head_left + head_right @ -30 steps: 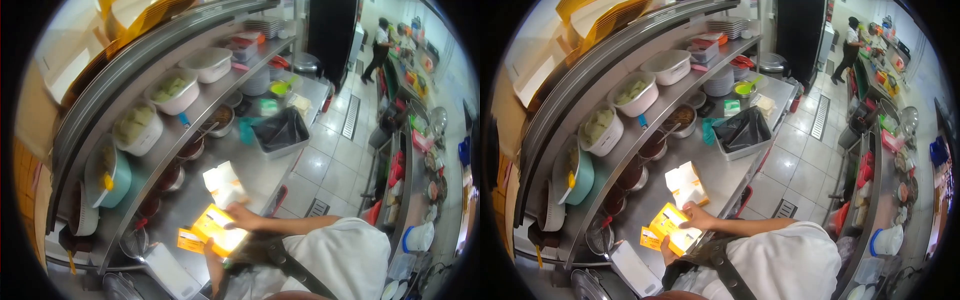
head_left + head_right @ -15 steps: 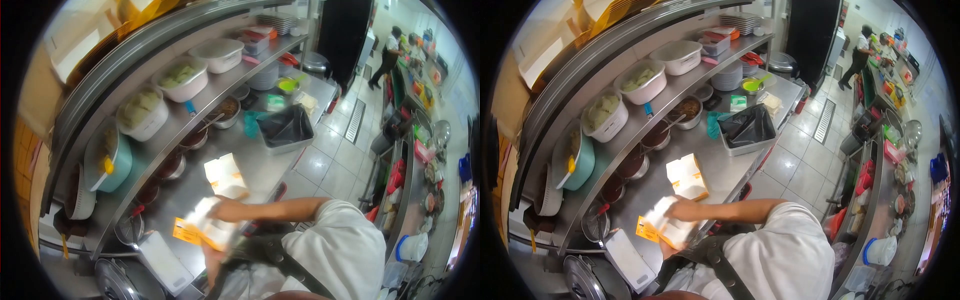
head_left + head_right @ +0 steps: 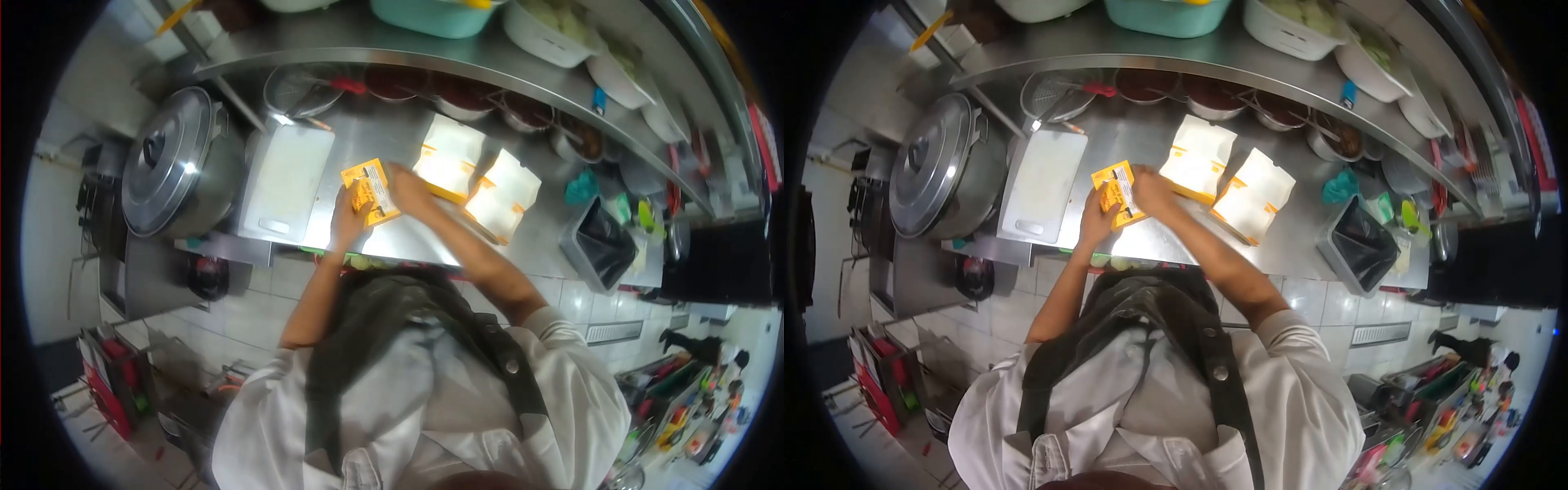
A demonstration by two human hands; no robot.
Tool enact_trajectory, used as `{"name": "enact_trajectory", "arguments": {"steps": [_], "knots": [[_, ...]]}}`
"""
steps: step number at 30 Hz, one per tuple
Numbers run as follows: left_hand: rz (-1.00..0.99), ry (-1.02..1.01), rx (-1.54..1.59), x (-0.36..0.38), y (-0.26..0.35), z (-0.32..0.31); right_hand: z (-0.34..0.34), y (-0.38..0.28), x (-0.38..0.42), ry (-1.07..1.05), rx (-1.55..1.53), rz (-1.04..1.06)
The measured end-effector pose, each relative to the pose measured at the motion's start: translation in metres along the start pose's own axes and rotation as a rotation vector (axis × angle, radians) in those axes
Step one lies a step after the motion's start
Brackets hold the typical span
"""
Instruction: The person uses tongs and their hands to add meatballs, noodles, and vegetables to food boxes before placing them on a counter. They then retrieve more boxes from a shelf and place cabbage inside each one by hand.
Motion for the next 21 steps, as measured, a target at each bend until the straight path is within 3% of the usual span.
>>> {"name": "enact_trajectory", "arguments": {"steps": [1, 2, 3, 4, 5, 6, 8, 10, 12, 14, 16, 17, 20, 21], "knots": [[0.192, 0.018, 0.333, 0.01, 0.015, 0.014, -0.043, 0.012, 0.005, -0.022, -0.061, -0.059], [0.203, 0.027, 0.339, 0.015, 0.01, 0.016, -0.081, 0.029, 0.011, -0.041, -0.124, -0.121], [0.327, 0.076, 0.669, 0.021, -0.002, 0.013, -0.085, 0.025, 0.018, -0.048, -0.119, -0.118], [0.449, 0.124, 1.0, 0.026, -0.015, 0.01, -0.088, 0.023, 0.026, -0.029, -0.462, -0.281], [0.448, 0.032, 1.099, 0.027, -0.016, 0.016, -0.09, 0.022, 0.034, -0.005, -0.804, -0.443], [0.451, 0.032, 1.103, 0.028, -0.015, 0.02, -0.085, 0.02, 0.038, -0.007, -0.799, -0.445], [0.473, 0.029, 1.101, 0.034, 0.019, 0.043, -0.066, 0.014, 0.057, -0.104, -1.119, -0.49], [0.484, -0.018, 1.039, 0.037, 0.013, 0.033, -0.045, 0.01, 0.068, -0.135, -0.991, -0.482], [0.154, -0.086, 0.658, 0.035, 0.022, 0.029, -0.03, 0.005, 0.079, -0.128, -0.826, -0.397], [0.181, -0.124, 0.695, 0.038, 0.031, 0.02, -0.02, 0.004, 0.084, -0.219, -0.795, -0.442], [0.092, 0.033, 0.491, 0.037, 0.03, 0.02, -0.019, 0.01, 0.09, -0.201, -0.954, -0.511], [0.204, -0.056, 0.713, 0.033, 0.039, 0.025, -0.02, 0.016, 0.089, -0.176, -0.96, -0.519], [0.342, -0.199, 0.981, 0.028, 0.046, 0.031, -0.006, 0.014, 0.084, -0.074, -1.042, -0.427], [0.298, -0.217, 0.876, 0.028, 0.044, 0.029, -0.006, 0.012, 0.088, -0.134, -1.053, -0.514]]}}
Point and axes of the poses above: each hand's wrist, its own x-axis away from the middle knuckle, its own z-axis out of the back of the hand, y = z × x, the point moved 5 cm from there along -x, towards the middle knuckle, and after that the axes turned 4 degrees about y, right-handed, at the moved point
